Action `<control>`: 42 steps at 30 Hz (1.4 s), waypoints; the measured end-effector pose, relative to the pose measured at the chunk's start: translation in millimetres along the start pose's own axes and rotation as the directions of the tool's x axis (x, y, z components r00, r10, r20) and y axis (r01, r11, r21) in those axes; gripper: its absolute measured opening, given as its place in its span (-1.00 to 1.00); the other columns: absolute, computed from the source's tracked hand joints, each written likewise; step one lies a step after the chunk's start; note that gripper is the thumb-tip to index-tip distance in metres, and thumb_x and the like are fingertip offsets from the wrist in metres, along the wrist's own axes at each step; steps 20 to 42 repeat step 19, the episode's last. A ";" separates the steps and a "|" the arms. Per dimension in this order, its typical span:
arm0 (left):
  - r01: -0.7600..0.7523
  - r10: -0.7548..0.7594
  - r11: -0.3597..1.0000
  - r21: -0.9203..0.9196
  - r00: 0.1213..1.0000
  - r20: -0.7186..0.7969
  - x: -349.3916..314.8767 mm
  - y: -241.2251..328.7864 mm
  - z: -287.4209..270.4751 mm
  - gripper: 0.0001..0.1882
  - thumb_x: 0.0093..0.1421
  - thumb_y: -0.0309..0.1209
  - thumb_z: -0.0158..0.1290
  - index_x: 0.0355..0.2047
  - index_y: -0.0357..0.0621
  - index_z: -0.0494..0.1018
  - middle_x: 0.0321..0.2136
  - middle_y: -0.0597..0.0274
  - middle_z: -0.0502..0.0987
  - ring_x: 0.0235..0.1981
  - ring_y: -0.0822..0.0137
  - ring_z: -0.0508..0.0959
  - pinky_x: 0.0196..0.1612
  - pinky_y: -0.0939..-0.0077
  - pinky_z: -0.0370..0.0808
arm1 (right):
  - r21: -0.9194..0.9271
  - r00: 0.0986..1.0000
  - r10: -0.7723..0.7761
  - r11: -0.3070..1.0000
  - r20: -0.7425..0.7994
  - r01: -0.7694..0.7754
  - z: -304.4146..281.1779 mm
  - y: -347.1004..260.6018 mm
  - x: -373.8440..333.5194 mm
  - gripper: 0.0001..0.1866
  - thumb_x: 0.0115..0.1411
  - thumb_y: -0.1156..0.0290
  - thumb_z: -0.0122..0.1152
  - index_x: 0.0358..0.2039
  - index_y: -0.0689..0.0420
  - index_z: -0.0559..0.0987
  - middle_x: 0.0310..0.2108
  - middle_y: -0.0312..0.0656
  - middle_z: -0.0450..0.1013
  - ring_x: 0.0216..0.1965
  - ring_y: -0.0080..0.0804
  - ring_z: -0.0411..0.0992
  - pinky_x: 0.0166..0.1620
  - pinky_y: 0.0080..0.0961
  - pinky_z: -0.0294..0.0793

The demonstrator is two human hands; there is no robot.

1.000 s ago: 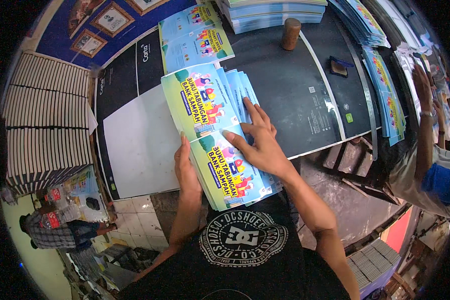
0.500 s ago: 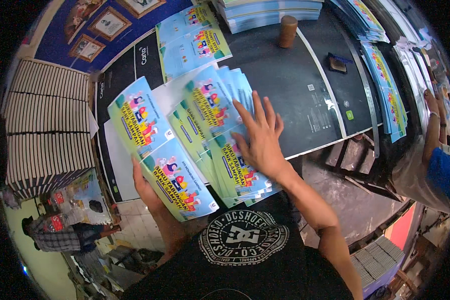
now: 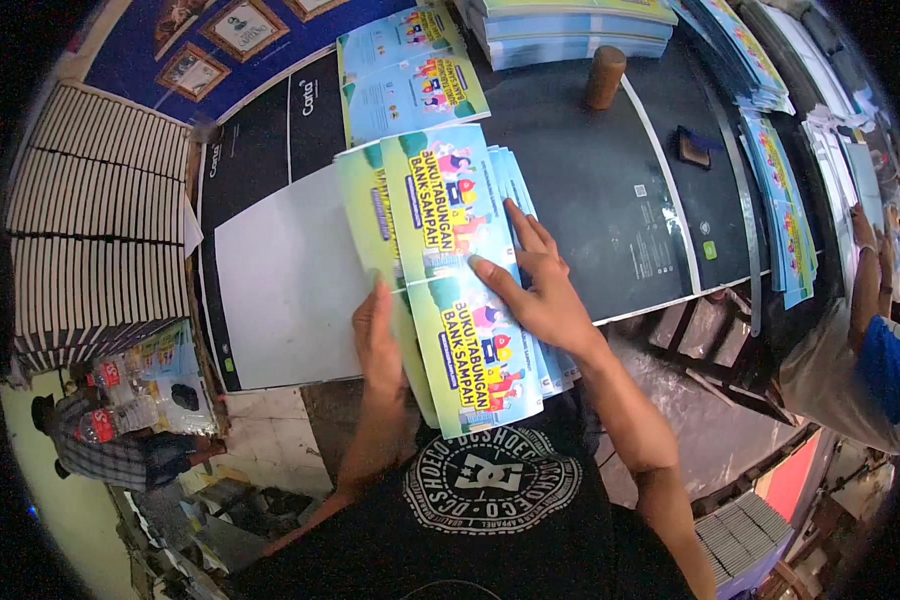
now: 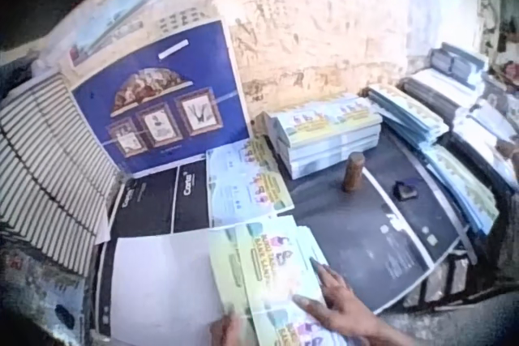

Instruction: The person holds a stack of printed booklets, aligns the edges, and folds them in half by hand before using a wooden tool to press and flatten the spine.

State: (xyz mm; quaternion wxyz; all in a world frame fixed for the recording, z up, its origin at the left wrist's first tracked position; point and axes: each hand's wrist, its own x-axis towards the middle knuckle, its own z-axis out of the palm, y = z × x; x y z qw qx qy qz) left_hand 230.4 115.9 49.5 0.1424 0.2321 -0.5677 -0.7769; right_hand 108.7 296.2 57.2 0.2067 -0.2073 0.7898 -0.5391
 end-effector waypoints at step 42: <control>0.081 -0.083 0.994 -0.080 0.996 -0.026 4.9 -29.7 11.2 -0.36 0.47 0.00 -0.09 0.29 -0.28 0.24 0.05 0.15 0.53 0.04 0.29 0.54 0.20 0.36 0.45 | -0.128 0.999 0.036 0.991 0.014 -0.034 -4.4 18.6 -1.7 -0.33 0.16 -0.23 0.31 0.11 0.01 0.65 0.54 -0.03 -0.15 0.53 0.11 -0.20 0.40 0.30 -0.31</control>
